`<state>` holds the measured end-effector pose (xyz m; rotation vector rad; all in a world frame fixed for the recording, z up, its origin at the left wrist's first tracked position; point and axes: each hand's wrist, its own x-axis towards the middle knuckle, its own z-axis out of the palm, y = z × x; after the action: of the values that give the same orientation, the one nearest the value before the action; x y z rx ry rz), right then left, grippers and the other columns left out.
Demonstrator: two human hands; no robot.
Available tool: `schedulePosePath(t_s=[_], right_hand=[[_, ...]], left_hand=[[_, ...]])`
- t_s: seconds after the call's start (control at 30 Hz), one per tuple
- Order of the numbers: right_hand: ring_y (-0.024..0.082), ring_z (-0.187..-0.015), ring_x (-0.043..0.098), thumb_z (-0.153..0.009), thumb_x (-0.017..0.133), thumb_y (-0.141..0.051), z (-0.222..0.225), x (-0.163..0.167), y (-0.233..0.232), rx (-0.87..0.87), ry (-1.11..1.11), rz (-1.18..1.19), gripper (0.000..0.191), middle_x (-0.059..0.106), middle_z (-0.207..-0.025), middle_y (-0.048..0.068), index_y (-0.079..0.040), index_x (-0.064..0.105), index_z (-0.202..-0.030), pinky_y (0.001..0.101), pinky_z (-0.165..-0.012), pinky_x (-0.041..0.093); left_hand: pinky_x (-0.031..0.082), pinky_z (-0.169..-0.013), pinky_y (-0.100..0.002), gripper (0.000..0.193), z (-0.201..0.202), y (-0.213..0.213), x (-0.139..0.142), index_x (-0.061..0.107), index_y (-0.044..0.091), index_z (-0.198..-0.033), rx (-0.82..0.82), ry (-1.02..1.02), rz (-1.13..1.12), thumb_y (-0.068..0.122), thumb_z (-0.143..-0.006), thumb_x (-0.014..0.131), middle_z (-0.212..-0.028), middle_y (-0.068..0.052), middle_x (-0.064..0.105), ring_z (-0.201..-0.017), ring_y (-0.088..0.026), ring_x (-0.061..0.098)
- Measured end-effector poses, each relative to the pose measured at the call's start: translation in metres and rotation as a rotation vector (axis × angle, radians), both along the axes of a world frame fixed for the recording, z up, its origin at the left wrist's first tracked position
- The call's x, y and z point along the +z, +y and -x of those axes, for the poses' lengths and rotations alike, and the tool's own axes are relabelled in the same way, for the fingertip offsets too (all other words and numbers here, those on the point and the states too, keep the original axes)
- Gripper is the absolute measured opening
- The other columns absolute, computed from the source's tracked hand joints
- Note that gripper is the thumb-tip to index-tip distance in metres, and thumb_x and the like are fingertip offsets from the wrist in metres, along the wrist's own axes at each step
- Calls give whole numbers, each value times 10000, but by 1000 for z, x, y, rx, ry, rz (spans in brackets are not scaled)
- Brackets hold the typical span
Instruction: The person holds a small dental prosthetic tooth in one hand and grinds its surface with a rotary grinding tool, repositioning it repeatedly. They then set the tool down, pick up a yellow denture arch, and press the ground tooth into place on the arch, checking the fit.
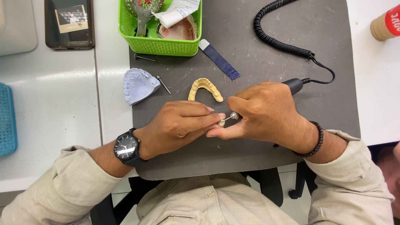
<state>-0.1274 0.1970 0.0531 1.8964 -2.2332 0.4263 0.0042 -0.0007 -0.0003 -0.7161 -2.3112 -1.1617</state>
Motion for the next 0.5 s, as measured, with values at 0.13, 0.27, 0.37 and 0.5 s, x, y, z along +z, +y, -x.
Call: schedulePosePath(t_s=[0.13, 0.27, 0.37, 0.5], right_hand=[[163, -365, 465, -721, 799, -763, 0, 0, 0, 13, -20, -5, 743, 444, -423, -5, -117, 503, -503, 322, -385, 369], [166, -365, 462, -719, 801, -757, 0, 0, 0, 13, -28, 6, 741, 443, -423, -1, -112, 506, -507, 322, -386, 368], [169, -361, 456, -715, 802, -753, -1, 0, 1, 8, -36, 8, 739, 439, -420, 4, -109, 504, -507, 325, -382, 364], [156, -355, 452, -730, 808, -742, -1, 0, 0, 24, -65, -7, 731, 449, -427, -8, -119, 500, -505, 320, -376, 361]], left_hand=[[618, -831, -360, 272, 0, 0, 0, 719, 34, -1177, 7, 4, -4, 79, -917, 784, -941, -89, 719, -952, -246, 752], [620, -827, -356, 263, 0, 1, 0, 725, 32, -1162, 14, 6, -12, 73, -911, 791, -945, -89, 721, -956, -246, 754], [621, -833, -356, 257, -1, 1, 1, 726, 29, -1152, 11, 10, -21, 67, -907, 792, -954, -91, 723, -962, -249, 754], [624, -844, -354, 262, -1, 1, 2, 724, 26, -1155, 11, 3, -21, 62, -905, 793, -952, -89, 721, -963, -246, 754]])
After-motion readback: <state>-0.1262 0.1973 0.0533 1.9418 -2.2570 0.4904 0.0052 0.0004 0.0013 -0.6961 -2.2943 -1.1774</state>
